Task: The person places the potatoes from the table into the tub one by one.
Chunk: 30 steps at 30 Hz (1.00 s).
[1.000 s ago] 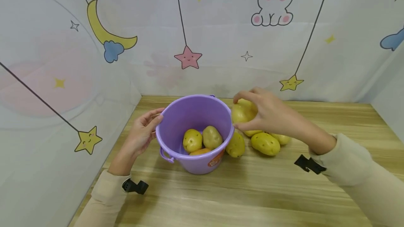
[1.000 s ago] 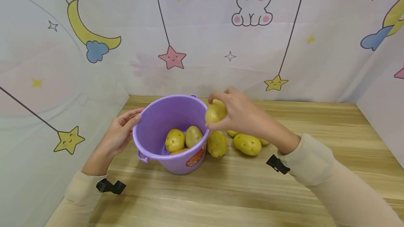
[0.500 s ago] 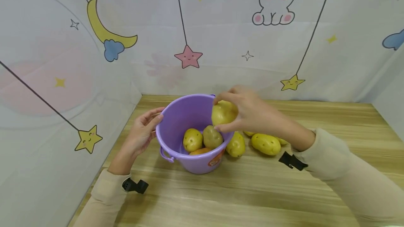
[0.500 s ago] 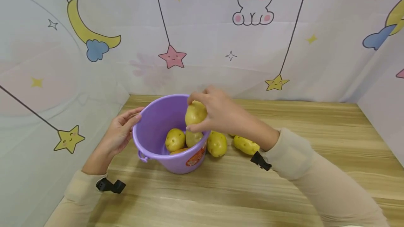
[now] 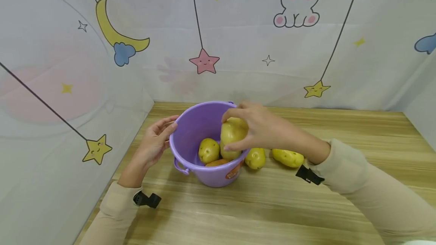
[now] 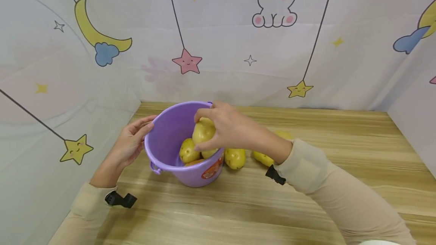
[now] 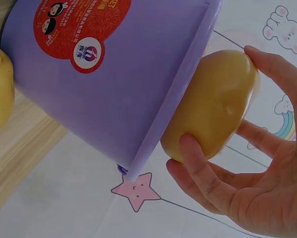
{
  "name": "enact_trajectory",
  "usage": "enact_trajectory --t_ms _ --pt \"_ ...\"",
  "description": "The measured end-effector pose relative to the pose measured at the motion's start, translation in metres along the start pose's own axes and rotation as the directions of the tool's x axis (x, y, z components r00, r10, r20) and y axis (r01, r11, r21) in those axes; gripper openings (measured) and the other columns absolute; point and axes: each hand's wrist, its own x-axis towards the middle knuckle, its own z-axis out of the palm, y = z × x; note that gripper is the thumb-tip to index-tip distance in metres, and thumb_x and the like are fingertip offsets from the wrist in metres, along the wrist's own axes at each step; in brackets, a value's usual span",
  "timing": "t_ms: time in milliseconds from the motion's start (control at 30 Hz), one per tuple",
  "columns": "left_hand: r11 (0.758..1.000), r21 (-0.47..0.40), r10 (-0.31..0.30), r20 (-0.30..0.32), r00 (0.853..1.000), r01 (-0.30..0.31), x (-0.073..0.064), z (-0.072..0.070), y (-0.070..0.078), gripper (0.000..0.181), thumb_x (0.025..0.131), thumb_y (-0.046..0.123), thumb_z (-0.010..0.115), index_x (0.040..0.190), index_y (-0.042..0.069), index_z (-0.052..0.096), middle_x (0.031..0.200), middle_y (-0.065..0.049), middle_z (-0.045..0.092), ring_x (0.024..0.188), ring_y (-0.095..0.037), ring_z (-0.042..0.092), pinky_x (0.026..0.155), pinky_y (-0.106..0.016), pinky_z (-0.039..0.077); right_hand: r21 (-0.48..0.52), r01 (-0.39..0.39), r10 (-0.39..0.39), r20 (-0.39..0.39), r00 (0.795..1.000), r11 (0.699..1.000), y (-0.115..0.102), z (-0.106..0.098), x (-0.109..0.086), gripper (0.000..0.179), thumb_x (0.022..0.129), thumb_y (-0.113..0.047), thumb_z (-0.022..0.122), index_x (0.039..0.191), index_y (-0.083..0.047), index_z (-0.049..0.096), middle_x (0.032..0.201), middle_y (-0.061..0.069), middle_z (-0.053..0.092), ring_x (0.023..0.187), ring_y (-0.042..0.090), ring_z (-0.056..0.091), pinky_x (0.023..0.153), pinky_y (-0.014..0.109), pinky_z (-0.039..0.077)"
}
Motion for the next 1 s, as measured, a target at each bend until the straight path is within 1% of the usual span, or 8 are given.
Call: enact_trajectory --t_ms 233,333,433,533,667,800,1000 --pt "1.000 -0.005 0.008 0.000 1.000 -0.008 0.001 0.000 -0.001 0.043 0.104 0.016 0.056 0.142 -0.001 0.047 0.114 -0.007 0.060 0.090 -0.014 0.067 0.076 -0.024 0.060 0.010 -0.008 0.008 -0.037 0.999 1.000 0.001 0.001 -0.004 0.061 0.072 -0.053 0.086 0.119 -0.019 0.066 0.119 0.011 0.058 0.105 0.029 0.056 0.083 0.045 0.054" --pt "1.000 -0.005 0.014 0.003 1.000 -0.014 0.001 0.000 -0.002 0.043 0.104 0.016 0.056 0.142 -0.002 0.047 0.114 -0.006 0.060 0.090 -0.014 0.067 0.076 -0.024 0.060 0.023 0.003 -0.002 -0.065 0.998 1.000 0.001 0.001 -0.006 0.061 0.073 -0.049 0.088 0.119 -0.017 0.065 0.120 0.010 0.058 0.104 0.027 0.057 0.082 0.042 0.055" --pt "1.000 -0.001 0.017 0.003 1.000 -0.017 0.000 0.001 -0.002 0.043 0.104 0.016 0.056 0.142 -0.002 0.046 0.114 -0.006 0.060 0.091 -0.014 0.067 0.076 -0.024 0.060 0.039 0.020 -0.016 -0.101 0.995 0.999 0.003 0.000 -0.007 0.057 0.074 -0.042 0.088 0.118 -0.015 0.065 0.118 0.009 0.060 0.101 0.026 0.059 0.079 0.039 0.056" --pt "1.000 -0.002 0.017 0.001 1.000 -0.017 0.000 0.001 -0.001 0.043 0.104 0.016 0.056 0.142 -0.002 0.047 0.113 -0.006 0.060 0.090 -0.014 0.067 0.075 -0.024 0.060 0.037 0.036 -0.030 -0.147 0.989 0.999 0.004 0.000 -0.009 0.051 0.077 -0.036 0.088 0.116 -0.013 0.064 0.116 0.008 0.063 0.097 0.025 0.059 0.079 0.039 0.056" --pt "1.000 -0.010 0.015 -0.002 1.000 -0.015 0.000 0.000 -0.001 0.042 0.104 0.015 0.056 0.141 -0.002 0.048 0.112 -0.006 0.060 0.090 -0.014 0.066 0.075 -0.024 0.060 0.018 0.043 -0.039 -0.201 0.979 0.999 0.006 0.000 -0.013 0.046 0.079 -0.031 0.086 0.114 -0.011 0.064 0.114 0.008 0.065 0.099 0.026 0.060 0.081 0.042 0.055" --pt "1.000 -0.007 0.015 0.001 1.000 -0.015 -0.001 -0.002 -0.001 0.042 0.104 0.015 0.056 0.141 -0.003 0.047 0.114 -0.006 0.061 0.092 -0.014 0.066 0.076 -0.024 0.060 0.025 0.024 -0.018 -0.220 0.975 0.999 0.008 -0.001 -0.018 0.047 0.079 -0.029 0.086 0.115 -0.009 0.064 0.115 0.010 0.065 0.101 0.027 0.061 0.083 0.045 0.055" --pt "1.000 0.002 0.009 0.014 1.000 -0.009 -0.002 -0.003 -0.001 0.045 0.104 0.016 0.056 0.143 -0.005 0.044 0.117 -0.006 0.060 0.095 -0.015 0.066 0.078 -0.025 0.060 0.045 -0.029 0.038 -0.226 0.973 0.999 0.011 -0.001 -0.023 0.048 0.079 -0.028 0.087 0.118 -0.010 0.064 0.116 0.012 0.066 0.097 0.028 0.061 0.080 0.044 0.056"
